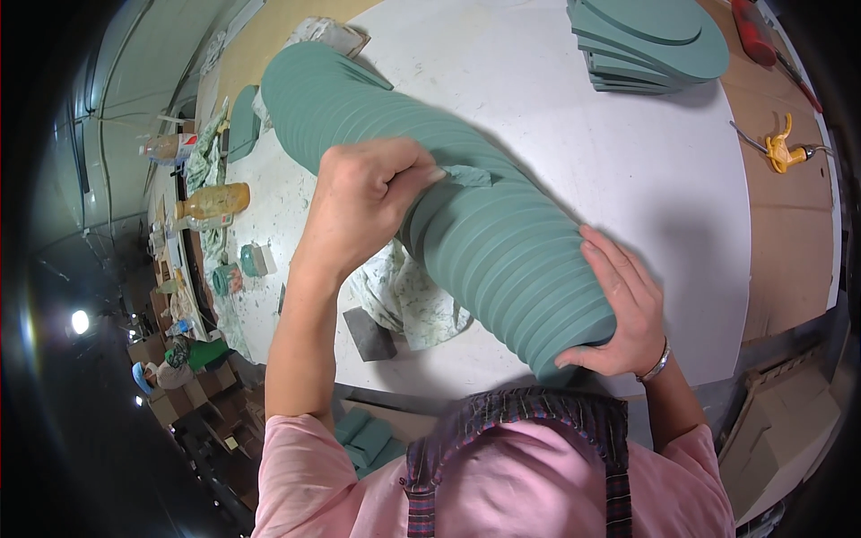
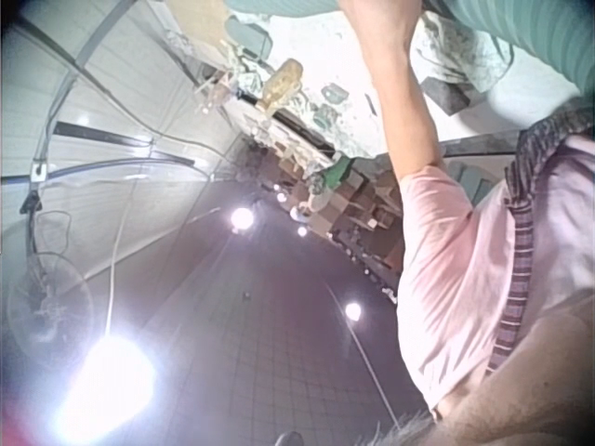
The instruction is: The person cleans and sands a stack of green foam pads using a cloth and a sanding block. They wipe the edges of the stack with the cloth, remove excess material from the edges by hand, and then use the sanding block to smooth the surface of the stacked pads.
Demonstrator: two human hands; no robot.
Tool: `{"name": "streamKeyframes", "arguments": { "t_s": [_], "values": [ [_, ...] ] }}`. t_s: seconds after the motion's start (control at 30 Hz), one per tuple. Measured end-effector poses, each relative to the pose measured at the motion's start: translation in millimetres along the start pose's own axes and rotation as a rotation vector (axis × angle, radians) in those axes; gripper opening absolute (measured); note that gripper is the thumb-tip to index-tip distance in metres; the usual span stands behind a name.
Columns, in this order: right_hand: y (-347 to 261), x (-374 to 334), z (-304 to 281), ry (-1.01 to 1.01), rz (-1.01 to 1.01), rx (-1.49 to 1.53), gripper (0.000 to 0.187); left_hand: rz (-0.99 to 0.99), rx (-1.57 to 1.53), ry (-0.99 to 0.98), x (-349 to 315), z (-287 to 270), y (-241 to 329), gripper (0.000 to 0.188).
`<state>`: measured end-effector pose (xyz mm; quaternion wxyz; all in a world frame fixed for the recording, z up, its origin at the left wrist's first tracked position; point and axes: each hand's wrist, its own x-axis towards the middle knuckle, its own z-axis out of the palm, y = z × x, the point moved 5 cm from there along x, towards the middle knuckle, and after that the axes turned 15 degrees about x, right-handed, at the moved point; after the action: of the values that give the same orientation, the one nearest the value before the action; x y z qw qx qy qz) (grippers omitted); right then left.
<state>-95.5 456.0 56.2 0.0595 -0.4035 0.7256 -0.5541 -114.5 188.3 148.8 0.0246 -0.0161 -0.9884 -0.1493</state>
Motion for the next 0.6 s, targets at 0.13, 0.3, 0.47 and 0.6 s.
{"name": "streamKeyframes", "arguments": {
  "t_s": [0.13, 0.3, 0.47, 0.6],
  "values": [
    [0, 0, 0, 0.007, 0.002, 0.006, 0.103, 0.035, 0.029, -0.007, -3, -3, 1, 0.005],
    [0, 0, 0, -0.002, 0.006, 0.013, 0.103, 0.014, 0.019, 0.029, -4, 2, -2, 0.005],
    [-1, 0, 0, -0.004, -0.001, 0.004, 0.104, 0.022, 0.02, 0.04, -7, 2, -2, 0.005],
    [-3, 1, -1, 0.004, -0.015, -0.002, 0.104, -0.111, -0.059, 0.097, -16, -2, -12, 0.006]
  ]
}}
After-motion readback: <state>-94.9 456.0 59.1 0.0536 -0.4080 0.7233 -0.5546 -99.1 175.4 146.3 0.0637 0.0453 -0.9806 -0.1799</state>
